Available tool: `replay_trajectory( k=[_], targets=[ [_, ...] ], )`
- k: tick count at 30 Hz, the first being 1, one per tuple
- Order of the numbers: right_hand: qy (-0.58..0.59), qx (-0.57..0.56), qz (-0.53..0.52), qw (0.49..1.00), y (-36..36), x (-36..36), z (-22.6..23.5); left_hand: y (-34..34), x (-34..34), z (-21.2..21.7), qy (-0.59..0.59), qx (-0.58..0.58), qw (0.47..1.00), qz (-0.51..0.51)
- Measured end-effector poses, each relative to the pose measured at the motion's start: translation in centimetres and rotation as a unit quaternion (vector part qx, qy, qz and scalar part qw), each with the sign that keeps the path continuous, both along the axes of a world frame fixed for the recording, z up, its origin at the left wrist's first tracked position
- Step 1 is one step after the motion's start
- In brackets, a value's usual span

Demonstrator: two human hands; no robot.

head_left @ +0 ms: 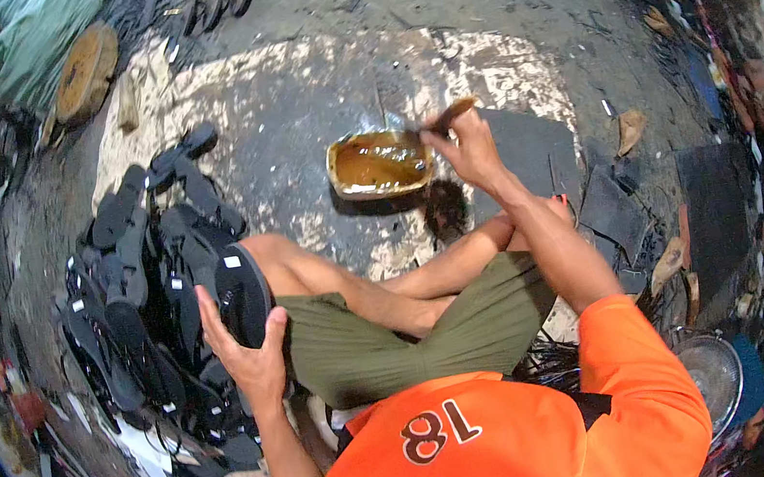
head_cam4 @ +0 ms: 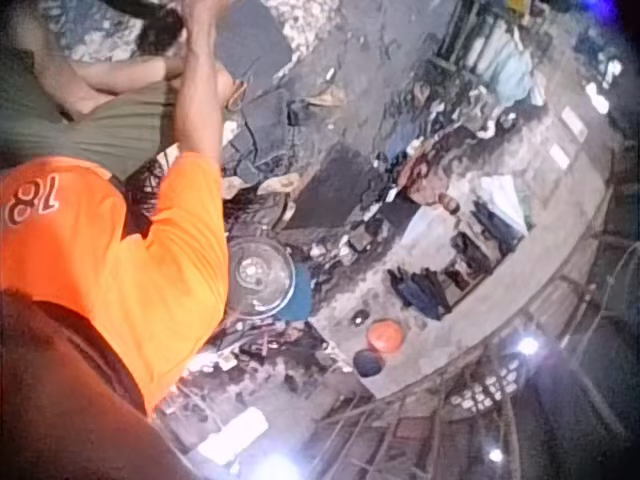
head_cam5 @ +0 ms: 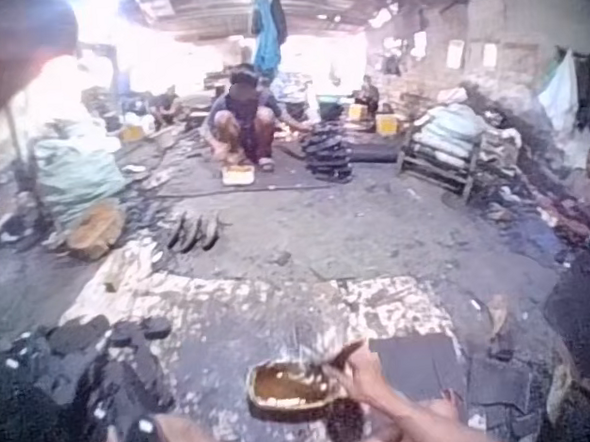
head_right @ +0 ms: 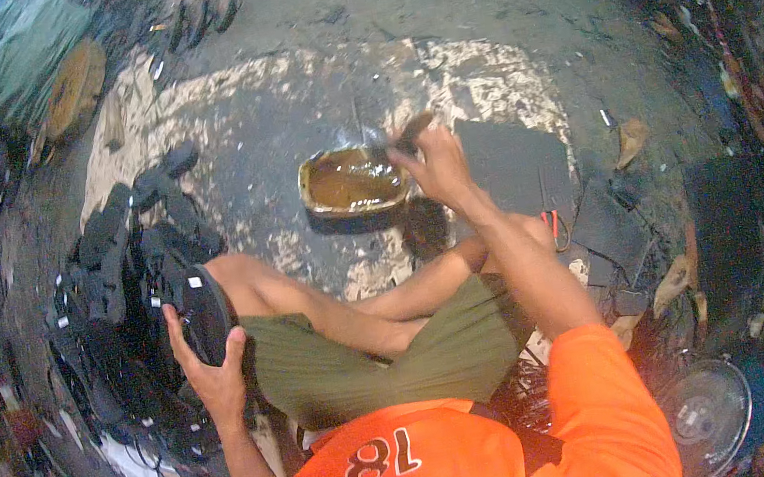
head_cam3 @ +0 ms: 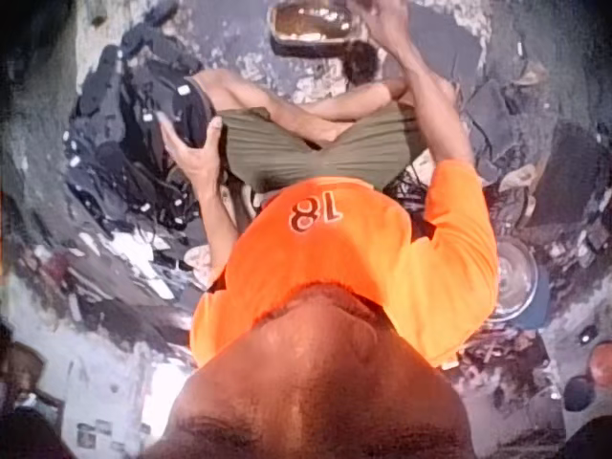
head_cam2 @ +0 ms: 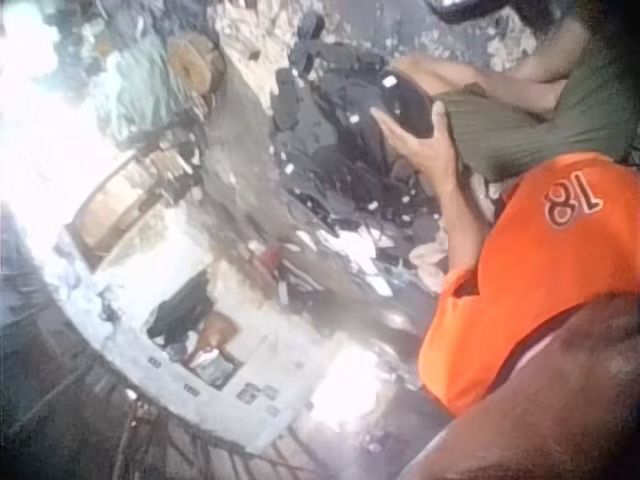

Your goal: The person sits on the floor and repeatedly applies a brown adhesive to the soles of black flip-flops using a brush. The person picks up each sandal, coats the sole, and places it back in a row.

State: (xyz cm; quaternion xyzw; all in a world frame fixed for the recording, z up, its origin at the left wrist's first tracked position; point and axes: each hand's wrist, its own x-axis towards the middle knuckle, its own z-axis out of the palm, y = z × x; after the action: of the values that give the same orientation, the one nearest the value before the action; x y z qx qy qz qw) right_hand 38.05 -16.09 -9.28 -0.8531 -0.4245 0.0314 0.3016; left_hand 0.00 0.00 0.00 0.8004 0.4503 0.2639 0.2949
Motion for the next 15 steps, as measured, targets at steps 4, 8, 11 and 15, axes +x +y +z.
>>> replay_trajectory(
  k=[4,8,11,15],
  targets=[
    [-0.165,-0.197,-0.057,0.965,-7.0,5.8,3.6,0.2,1.6,-0.2,0.021,-0.032,0.998,-0.041],
    [0.132,0.272,-0.178,0.936,-5.4,3.0,13.3,2.3,1.9,3.5,-0.227,-0.34,0.911,-0.049],
    [0.266,0.379,-0.179,0.868,-2.6,-3.2,16.7,0.9,5.7,1.7,-0.388,-0.489,0.781,0.01],
    [0.428,0.364,-0.025,0.827,1.6,-14.0,14.3,-4.6,12.1,3.5,-0.475,-0.583,0.659,-0.012]
  ],
)
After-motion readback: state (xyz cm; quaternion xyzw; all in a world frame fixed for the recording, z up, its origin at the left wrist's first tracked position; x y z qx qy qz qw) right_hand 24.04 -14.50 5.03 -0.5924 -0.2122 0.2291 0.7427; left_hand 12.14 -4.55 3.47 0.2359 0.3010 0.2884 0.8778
